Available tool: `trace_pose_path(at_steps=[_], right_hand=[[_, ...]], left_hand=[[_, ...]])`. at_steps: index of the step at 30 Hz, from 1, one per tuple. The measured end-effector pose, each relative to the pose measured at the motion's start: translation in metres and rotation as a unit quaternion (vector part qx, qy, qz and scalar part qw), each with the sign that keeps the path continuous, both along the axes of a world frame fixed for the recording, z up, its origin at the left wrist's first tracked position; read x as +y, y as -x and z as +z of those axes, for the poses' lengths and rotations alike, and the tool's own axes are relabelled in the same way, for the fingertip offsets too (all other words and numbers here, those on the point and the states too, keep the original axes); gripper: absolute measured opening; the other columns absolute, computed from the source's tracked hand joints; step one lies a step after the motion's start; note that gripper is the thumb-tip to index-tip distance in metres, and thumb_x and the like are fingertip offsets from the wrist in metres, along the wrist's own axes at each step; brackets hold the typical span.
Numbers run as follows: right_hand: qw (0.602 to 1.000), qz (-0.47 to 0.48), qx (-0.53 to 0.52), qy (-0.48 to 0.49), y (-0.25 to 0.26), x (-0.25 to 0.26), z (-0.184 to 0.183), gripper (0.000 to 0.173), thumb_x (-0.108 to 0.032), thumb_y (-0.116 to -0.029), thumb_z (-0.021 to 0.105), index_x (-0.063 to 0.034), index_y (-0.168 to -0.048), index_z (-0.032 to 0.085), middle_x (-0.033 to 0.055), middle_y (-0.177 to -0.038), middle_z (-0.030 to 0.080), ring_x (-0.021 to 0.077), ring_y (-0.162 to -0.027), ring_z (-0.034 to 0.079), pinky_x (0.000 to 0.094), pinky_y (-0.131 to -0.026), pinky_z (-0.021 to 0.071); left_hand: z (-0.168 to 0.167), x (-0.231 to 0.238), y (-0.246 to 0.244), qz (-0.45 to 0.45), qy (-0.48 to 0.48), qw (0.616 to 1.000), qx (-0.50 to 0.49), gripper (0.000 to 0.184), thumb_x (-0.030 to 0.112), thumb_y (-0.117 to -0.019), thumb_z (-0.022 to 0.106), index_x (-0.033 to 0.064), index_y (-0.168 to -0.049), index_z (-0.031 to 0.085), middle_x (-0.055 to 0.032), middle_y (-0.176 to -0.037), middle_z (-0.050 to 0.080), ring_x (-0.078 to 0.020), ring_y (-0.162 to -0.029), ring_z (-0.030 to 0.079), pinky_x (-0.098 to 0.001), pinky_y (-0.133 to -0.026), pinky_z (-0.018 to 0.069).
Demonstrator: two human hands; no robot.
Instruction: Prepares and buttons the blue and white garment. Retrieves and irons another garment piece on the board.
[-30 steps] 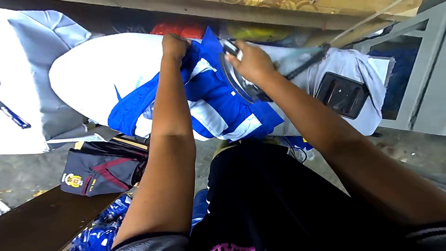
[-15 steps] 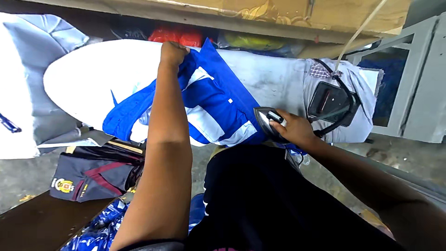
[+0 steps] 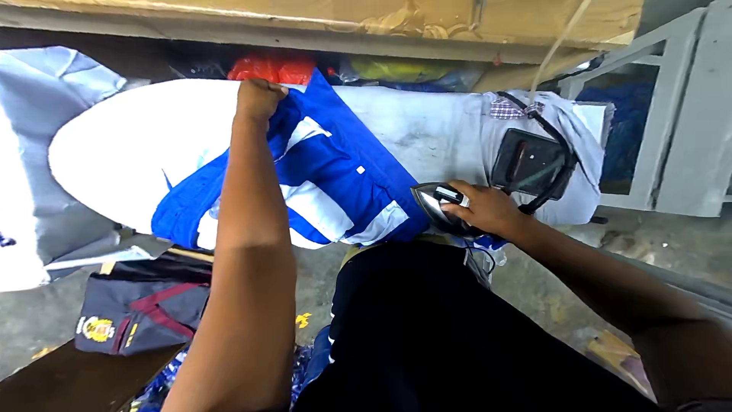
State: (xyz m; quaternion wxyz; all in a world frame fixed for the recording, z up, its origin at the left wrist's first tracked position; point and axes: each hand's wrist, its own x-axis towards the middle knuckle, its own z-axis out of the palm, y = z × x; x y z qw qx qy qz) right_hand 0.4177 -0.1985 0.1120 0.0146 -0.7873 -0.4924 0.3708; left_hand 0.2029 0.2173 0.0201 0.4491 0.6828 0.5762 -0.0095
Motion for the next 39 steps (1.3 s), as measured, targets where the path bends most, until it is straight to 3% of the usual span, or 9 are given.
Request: trace_pose_path(at_steps=[3,9,15,23,27,29,31,34,39], right_hand=[[0.995,-0.076,0.020,0.068,-0.040,-0.015,0.019,0.071,-0.050,-0.0931,0.074,-0.0118,-0.149,0.053,0.0274,-0.112,0.071,0.0489,-0.100,0.069,0.0697,-0.085,0.0513],[0.987,-0.114,-0.077,0.083,-0.117,-0.051,0.041,0.047,-0.027,-0.0926,0.077,-0.0050,-0.133,0.065,0.0315,-0.116,0.068,0.0541,-0.110,0.064,0.0763,-0.091,0.0455],[0.974,-0.152,-0.136,0.098,-0.186,-0.070,0.022,0.049,-0.025,-0.0924,0.076,-0.0028,-0.134,0.063,0.0409,-0.117,0.063,0.0657,-0.111,0.057,0.0854,-0.085,0.0383],[0.972,-0.160,-0.158,0.069,-0.197,-0.072,0.008,0.052,-0.023,-0.0931,0.077,-0.0005,-0.136,0.058,0.0435,-0.122,0.059,0.0688,-0.115,0.054,0.0862,-0.087,0.0367],[0.961,-0.166,-0.211,-0.068,-0.140,-0.065,0.028,0.074,-0.025,-0.0903,0.078,0.0068,-0.149,0.044,0.0466,-0.144,0.039,0.0698,-0.135,0.032,0.0823,-0.106,0.0245],[0.962,-0.195,-0.173,-0.082,-0.077,-0.061,0.021,0.059,-0.032,-0.0993,0.066,0.0090,-0.140,0.053,0.0438,-0.138,0.048,0.0647,-0.130,0.044,0.0768,-0.106,0.0343],[0.975,-0.222,-0.021,0.000,-0.013,-0.058,-0.008,0.049,-0.034,-0.1040,0.061,0.0077,-0.130,0.062,0.0354,-0.128,0.061,0.0531,-0.121,0.058,0.0688,-0.101,0.0447],[0.943,-0.280,0.176,0.046,0.054,-0.043,-0.060,0.049,-0.032,-0.1044,0.061,0.0093,-0.131,0.059,0.0297,-0.123,0.065,0.0410,-0.115,0.064,0.0567,-0.102,0.0476],[0.934,-0.354,0.034,-0.029,0.113,-0.015,-0.085,0.050,-0.027,-0.0999,0.068,0.0124,-0.128,0.057,0.0332,-0.118,0.064,0.0476,-0.110,0.063,0.0658,-0.095,0.0476]], left_hand=[[-0.005,0.001,0.003,-0.007,-0.002,1.000,-0.018,0.041,0.026,-0.1008,0.063,-0.0008,-0.133,0.061,-0.0227,-0.134,0.061,-0.0315,-0.121,0.060,-0.0542,-0.105,0.0462],[0.003,-0.006,0.000,0.007,-0.017,1.000,0.000,0.041,0.023,-0.0995,0.064,-0.0026,-0.131,0.059,-0.0211,-0.135,0.059,-0.0255,-0.119,0.058,-0.0508,-0.104,0.0453],[-0.001,-0.008,0.004,-0.003,-0.036,0.999,0.000,0.038,0.024,-0.1016,0.061,0.0003,-0.132,0.060,-0.0164,-0.133,0.060,-0.0158,-0.113,0.060,-0.0385,-0.101,0.0476],[-0.002,-0.006,0.001,0.000,-0.043,0.999,-0.008,0.033,0.022,-0.1015,0.061,0.0002,-0.127,0.063,-0.0123,-0.125,0.064,-0.0115,-0.106,0.061,-0.0334,-0.096,0.0497],[0.003,-0.011,0.000,0.004,-0.044,0.999,-0.018,0.033,0.020,-0.1029,0.060,-0.0040,-0.126,0.063,-0.0184,-0.125,0.064,-0.0185,-0.109,0.062,-0.0387,-0.099,0.0485],[0.002,-0.010,0.002,0.008,-0.042,0.999,-0.023,0.032,0.020,-0.1030,0.060,-0.0040,-0.124,0.064,-0.0198,-0.124,0.065,-0.0227,-0.111,0.063,-0.0421,-0.100,0.0492],[0.001,-0.008,0.002,0.010,-0.034,0.999,-0.028,0.033,0.020,-0.1033,0.059,-0.0044,-0.125,0.064,-0.0224,-0.126,0.065,-0.0278,-0.116,0.062,-0.0472,-0.103,0.0483],[0.001,-0.007,0.003,-0.003,-0.029,0.998,-0.059,0.031,0.017,-0.1033,0.059,-0.0059,-0.124,0.065,-0.0244,-0.125,0.066,-0.0320,-0.118,0.062,-0.0503,-0.104,0.0473],[0.000,-0.022,0.021,-0.088,-0.036,0.989,-0.111,0.043,0.020,-0.0981,0.069,-0.0075,-0.130,0.061,-0.0284,-0.128,0.064,-0.0384,-0.122,0.062,-0.0537,-0.108,0.0469]])
